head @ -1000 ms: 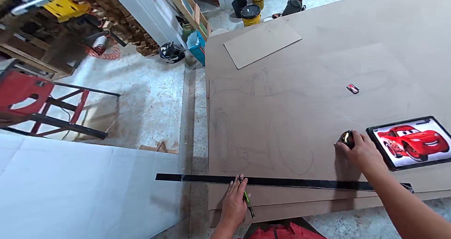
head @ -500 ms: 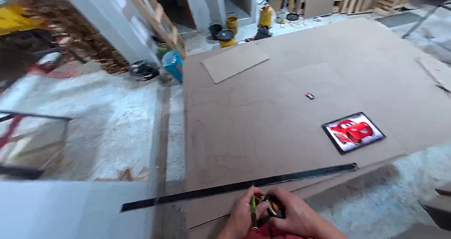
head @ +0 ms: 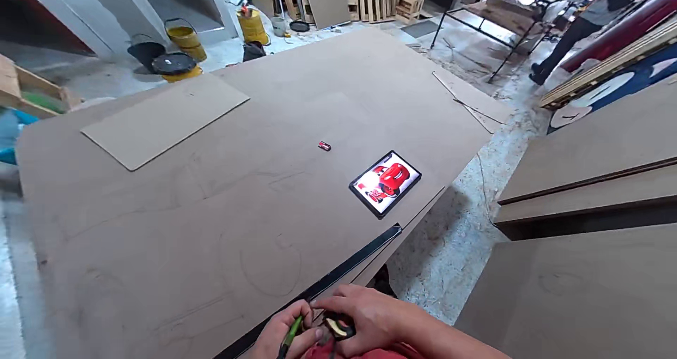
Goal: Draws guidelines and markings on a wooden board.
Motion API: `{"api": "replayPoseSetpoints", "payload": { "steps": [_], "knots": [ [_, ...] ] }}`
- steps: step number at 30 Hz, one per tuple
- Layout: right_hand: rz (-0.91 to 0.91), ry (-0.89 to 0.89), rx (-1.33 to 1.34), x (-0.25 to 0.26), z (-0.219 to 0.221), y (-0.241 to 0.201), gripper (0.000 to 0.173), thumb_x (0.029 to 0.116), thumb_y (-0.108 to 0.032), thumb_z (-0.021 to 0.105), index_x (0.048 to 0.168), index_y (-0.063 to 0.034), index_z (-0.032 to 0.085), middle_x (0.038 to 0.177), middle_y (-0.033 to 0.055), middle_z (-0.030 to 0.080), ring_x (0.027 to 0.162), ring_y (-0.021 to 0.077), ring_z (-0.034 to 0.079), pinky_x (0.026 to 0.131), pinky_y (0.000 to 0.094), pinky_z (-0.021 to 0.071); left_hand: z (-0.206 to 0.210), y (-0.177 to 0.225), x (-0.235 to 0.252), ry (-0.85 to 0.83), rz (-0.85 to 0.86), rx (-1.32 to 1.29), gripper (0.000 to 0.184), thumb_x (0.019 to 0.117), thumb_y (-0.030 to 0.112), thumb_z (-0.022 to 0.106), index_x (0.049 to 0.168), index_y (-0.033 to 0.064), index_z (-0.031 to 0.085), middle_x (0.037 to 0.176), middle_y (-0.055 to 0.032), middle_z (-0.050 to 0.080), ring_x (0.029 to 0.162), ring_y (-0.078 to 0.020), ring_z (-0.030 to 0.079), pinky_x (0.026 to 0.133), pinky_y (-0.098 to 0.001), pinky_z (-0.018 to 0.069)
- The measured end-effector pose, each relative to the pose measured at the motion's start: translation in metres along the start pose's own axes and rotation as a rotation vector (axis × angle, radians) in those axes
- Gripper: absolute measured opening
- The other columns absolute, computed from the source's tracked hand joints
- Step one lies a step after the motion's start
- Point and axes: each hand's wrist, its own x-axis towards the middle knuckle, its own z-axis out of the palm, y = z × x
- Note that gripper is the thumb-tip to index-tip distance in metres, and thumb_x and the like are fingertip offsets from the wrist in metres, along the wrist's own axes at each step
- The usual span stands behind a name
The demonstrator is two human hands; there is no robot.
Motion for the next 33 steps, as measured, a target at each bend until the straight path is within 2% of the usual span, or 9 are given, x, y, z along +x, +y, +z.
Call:
{"api": "replayPoseSetpoints", "payload": {
  "steps": [2,5,8,14,19,22,25,29,33],
  "knots": [
    [0.057,0.03,0.001,-0.022,-0.032,0.03,0.067,0.0861,-0.036,0.078,0.149,-0.0317,0.054,0.13,0.0112,0.061,0.115,0.0286,0.062,0.092,0.0524,0.0551,0.011,0.021,0.038,0.027,0.014,0.038,0.025,0.0852,0.03,0.08,0.091,0.0115,0.064,0.067,-0.0012,0.06,0.053,-0.013,0.057,0.05,-0.031,0.0493],
    [0.201,0.073,0.045,-0.06,-0.083,0.08,0.038,0.0903,-0.043,0.071,0.12,-0.0188,0.069,0.124,0.0079,0.063,0.111,0.0236,0.063,0.093,0.0479,0.0545,0.03,0.054,0.098,0.073,0.005,0.105,0.028,0.086,0.035,0.079,0.095,0.013,0.064,0.069,-0.0002,0.06,0.054,-0.0122,0.056,0.05,-0.0294,0.0477],
    [0.276,0.14,0.133,-0.085,-0.118,0.139,0.03,0.0961,-0.04,0.064,0.098,-0.0105,0.069,0.111,0.0078,0.066,0.104,0.0207,0.064,0.091,0.044,0.053,0.044,0.084,0.16,0.097,-0.026,0.189,0.029,0.0878,0.037,0.075,0.098,0.0119,0.066,0.072,-0.0013,0.063,0.058,-0.0145,0.059,0.054,-0.0326,0.0515],
    [0.246,0.195,0.372,-0.093,-0.13,0.189,0.034,0.0968,-0.042,0.067,0.119,-0.015,0.069,0.096,0.0006,0.07,0.087,0.0127,0.066,0.081,0.0372,0.0566,0.066,0.111,0.24,0.199,-0.118,0.105,0.019,0.0927,0.024,0.073,0.098,0.0084,0.063,0.066,-0.0077,0.061,0.058,-0.0185,0.059,0.058,-0.0334,0.0501],
    [0.197,0.212,0.431,-0.075,-0.093,0.193,0.033,0.0973,-0.046,0.068,0.103,-0.0147,0.074,0.106,0.0028,0.067,0.102,0.0132,0.063,0.091,0.0354,0.0529,0.066,0.117,0.255,0.173,-0.13,0.1,0.017,0.0921,0.022,0.074,0.094,0.0094,0.063,0.063,-0.0085,0.057,0.054,-0.0185,0.055,0.053,-0.0317,0.0456],
    [0.232,0.298,0.454,-0.067,-0.083,0.191,0.037,0.0949,-0.048,0.07,0.112,-0.0155,0.07,0.119,0.0035,0.065,0.106,0.0121,0.063,0.09,0.0333,0.0556,0.06,0.128,0.246,0.126,-0.122,0.18,0.018,0.0896,0.027,0.074,0.088,0.0127,0.062,0.06,-0.0054,0.053,0.051,-0.0164,0.051,0.049,-0.031,0.042],
    [0.244,0.283,0.444,-0.056,-0.084,0.192,0.043,0.0954,-0.052,0.068,0.117,-0.015,0.068,0.12,0.0026,0.066,0.107,0.0118,0.064,0.093,0.0347,0.055,0.061,0.149,0.235,0.051,-0.106,0.305,0.017,0.0886,0.032,0.073,0.088,0.0178,0.064,0.063,0.0017,0.056,0.054,-0.0117,0.054,0.051,-0.029,0.0447],
    [0.166,0.421,0.431,-0.039,-0.08,0.19,0.03,0.1034,-0.041,0.059,0.109,-0.0149,0.074,0.105,-0.0007,0.073,0.101,0.009,0.068,0.093,0.0351,0.0559,0.054,0.162,0.228,0.1,-0.031,0.334,0.012,0.0887,0.031,0.073,0.089,0.0213,0.066,0.064,0.0036,0.056,0.053,-0.0099,0.052,0.049,-0.0269,0.0432],
    [0.155,0.707,0.365,-0.035,-0.088,0.192,0.023,0.1044,-0.028,0.057,0.107,-0.0131,0.074,0.094,-0.002,0.074,0.083,0.0064,0.07,0.077,0.0311,0.061,0.036,0.157,0.232,0.272,0.028,0.282,0.008,0.0945,0.023,0.071,0.1,0.0172,0.069,0.073,-0.0014,0.068,0.06,-0.0171,0.064,0.055,-0.0327,0.0561]
  ]
}}
